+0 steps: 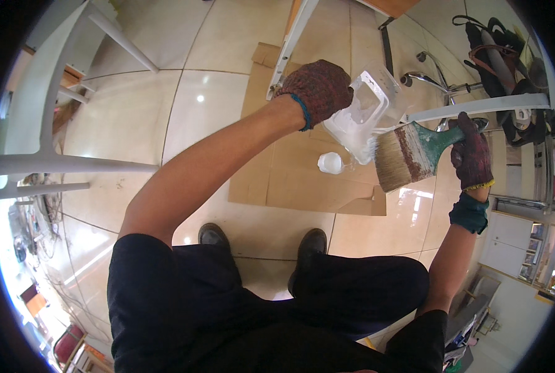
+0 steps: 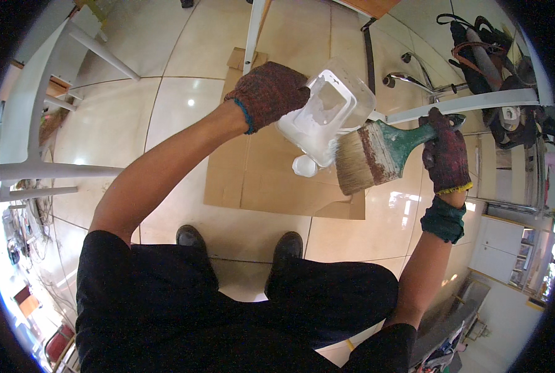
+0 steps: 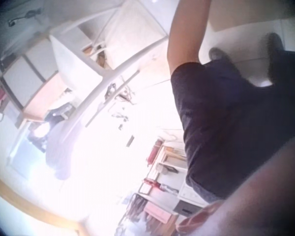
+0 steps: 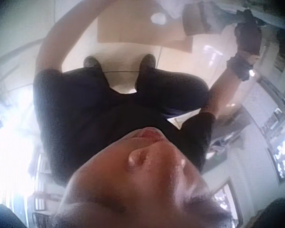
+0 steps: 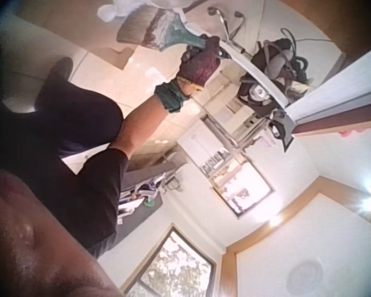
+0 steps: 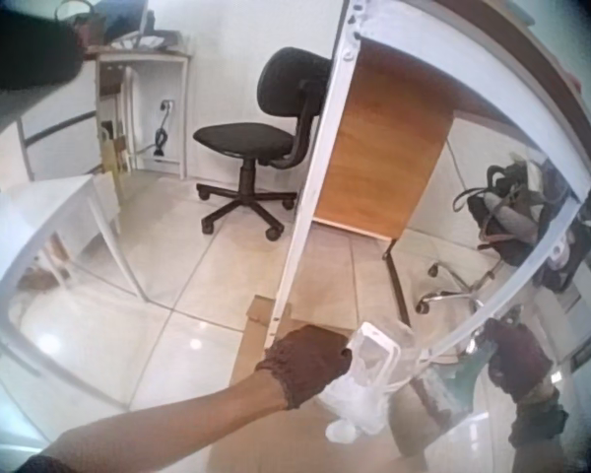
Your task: The person kneels on the floor and uses a paintbrush to apply white paint to the metal frame of a desk. They repeatedly dip the brush into a paint container and apply paint to the legs and crossbars of the desk frame.
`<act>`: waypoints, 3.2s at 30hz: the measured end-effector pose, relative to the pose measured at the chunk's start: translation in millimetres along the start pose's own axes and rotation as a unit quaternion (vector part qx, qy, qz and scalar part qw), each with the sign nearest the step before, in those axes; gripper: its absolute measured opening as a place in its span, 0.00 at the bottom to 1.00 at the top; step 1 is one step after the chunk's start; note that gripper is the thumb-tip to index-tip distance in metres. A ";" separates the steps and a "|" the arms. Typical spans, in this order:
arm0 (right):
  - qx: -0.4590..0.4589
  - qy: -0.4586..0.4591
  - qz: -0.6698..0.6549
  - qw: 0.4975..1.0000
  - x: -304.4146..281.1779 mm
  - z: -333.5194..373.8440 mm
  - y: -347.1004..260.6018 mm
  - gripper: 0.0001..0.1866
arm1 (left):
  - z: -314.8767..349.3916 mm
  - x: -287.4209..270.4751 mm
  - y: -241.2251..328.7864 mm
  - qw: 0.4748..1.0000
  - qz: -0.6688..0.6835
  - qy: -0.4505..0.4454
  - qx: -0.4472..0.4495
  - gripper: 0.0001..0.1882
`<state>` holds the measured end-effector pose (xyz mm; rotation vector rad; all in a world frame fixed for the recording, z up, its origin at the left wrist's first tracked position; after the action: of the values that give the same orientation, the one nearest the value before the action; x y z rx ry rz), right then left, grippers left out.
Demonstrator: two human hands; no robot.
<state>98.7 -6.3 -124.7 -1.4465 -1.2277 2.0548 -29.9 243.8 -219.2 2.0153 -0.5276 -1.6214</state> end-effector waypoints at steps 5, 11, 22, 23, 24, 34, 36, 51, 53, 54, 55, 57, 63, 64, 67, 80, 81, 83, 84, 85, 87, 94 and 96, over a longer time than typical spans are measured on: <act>0.013 -0.007 -0.001 1.000 -9.6 -6.1 11.8 0.14 | 1.2 -2.7 9.7 0.999 -0.015 0.027 0.022 0.16; 0.123 0.042 -0.099 0.987 -5.1 0.9 12.0 0.12 | 1.2 -2.5 12.4 1.000 0.010 0.004 0.012 0.14; -0.053 0.039 0.004 0.998 -4.7 2.7 -4.8 0.11 | 3.9 -5.6 13.8 1.000 0.007 0.016 0.009 0.11; -0.012 0.039 -0.027 0.999 -5.0 1.2 -0.9 0.11 | 3.2 -3.6 8.5 0.999 0.029 -0.001 -0.023 0.11; 0.029 0.038 -0.057 0.997 -3.9 0.1 0.2 0.11 | 2.5 -4.1 10.5 1.000 0.015 0.009 0.000 0.11; 0.054 0.051 -0.041 0.996 -20.3 -5.4 19.6 0.13 | 2.4 -0.9 7.1 1.000 0.001 -0.006 0.008 0.13; 0.032 0.038 -0.033 0.998 -23.1 -6.3 22.1 0.13 | 3.2 -1.0 8.2 1.000 -0.002 -0.005 0.012 0.13; 0.062 0.084 -0.079 0.991 -29.4 -1.0 18.2 0.15 | 0.5 12.0 -1.1 0.999 -0.013 -0.036 0.004 0.13; 0.044 0.072 -0.100 0.991 -28.6 -2.5 18.3 0.15 | 1.3 10.0 4.1 0.999 -0.032 -0.014 0.038 0.13; 0.049 0.070 -0.114 0.990 -27.7 -6.1 20.2 0.15 | 0.5 11.6 3.0 0.999 -0.025 -0.019 0.031 0.13; 0.055 0.069 -0.128 0.988 -26.9 -7.8 21.9 0.15 | 0.4 9.7 3.3 0.999 -0.018 -0.024 0.025 0.12; 0.065 0.090 -0.117 0.987 -29.6 -3.7 20.5 0.14 | -0.5 10.7 2.9 0.999 -0.009 -0.029 0.020 0.12; 0.103 0.133 -0.095 0.981 -37.7 4.5 20.9 0.16 | -0.8 13.4 -4.5 0.999 -0.023 -0.033 0.008 0.12; 0.096 0.135 -0.095 0.982 -38.1 7.3 16.0 0.17 | -1.1 13.4 -5.1 0.999 -0.017 -0.036 0.004 0.12; 0.013 0.117 0.002 0.993 -31.2 15.9 -15.2 0.18 | -1.0 10.2 -4.2 0.999 -0.017 -0.029 0.011 0.12; -0.281 -0.147 0.317 0.894 64.5 89.8 -111.7 0.15 | -1.3 3.1 -14.5 0.999 -0.026 -0.025 -0.008 0.17; -0.301 -0.162 0.330 0.880 76.6 93.5 -116.9 0.16 | -1.0 2.6 -16.8 0.999 -0.030 -0.025 -0.016 0.17; -0.294 -0.177 0.380 0.859 93.1 100.8 -124.5 0.20 | -3.7 1.3 -15.0 0.999 -0.032 -0.030 -0.021 0.17; -0.292 -0.169 0.409 0.848 95.9 101.3 -123.9 0.20 | -3.5 -1.0 -14.9 0.999 -0.027 -0.017 -0.018 0.17; -0.292 -0.160 0.438 0.835 97.6 101.6 -124.1 0.20 | -3.2 -4.1 -14.4 1.000 -0.022 -0.003 -0.015 0.16; -0.290 -0.151 0.461 0.825 97.9 100.8 -123.2 0.20 | -2.7 -7.9 -16.8 1.000 -0.014 0.008 -0.024 0.16; -0.245 -0.143 0.504 0.816 97.4 98.1 -110.7 0.19 | -4.0 -15.4 -18.0 0.998 0.001 0.001 -0.062 0.13; -0.259 -0.145 0.515 0.804 99.2 100.9 -116.3 0.18 | -2.0 -19.3 -18.0 0.998 0.008 0.013 -0.062 0.12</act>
<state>-55.0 82.4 -79.3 -2.5514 -1.3306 2.8219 -32.3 269.8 -214.5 1.9342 -0.4210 -1.5771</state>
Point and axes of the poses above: each hand's wrist, its own z-axis away from the middle knuckle, its own x-axis out of the palm, y = z × x, the point moved 9 cm from there along -z, towards the middle knuckle, and after that the axes turned 4 degrees about x, right-handed, at the moved point
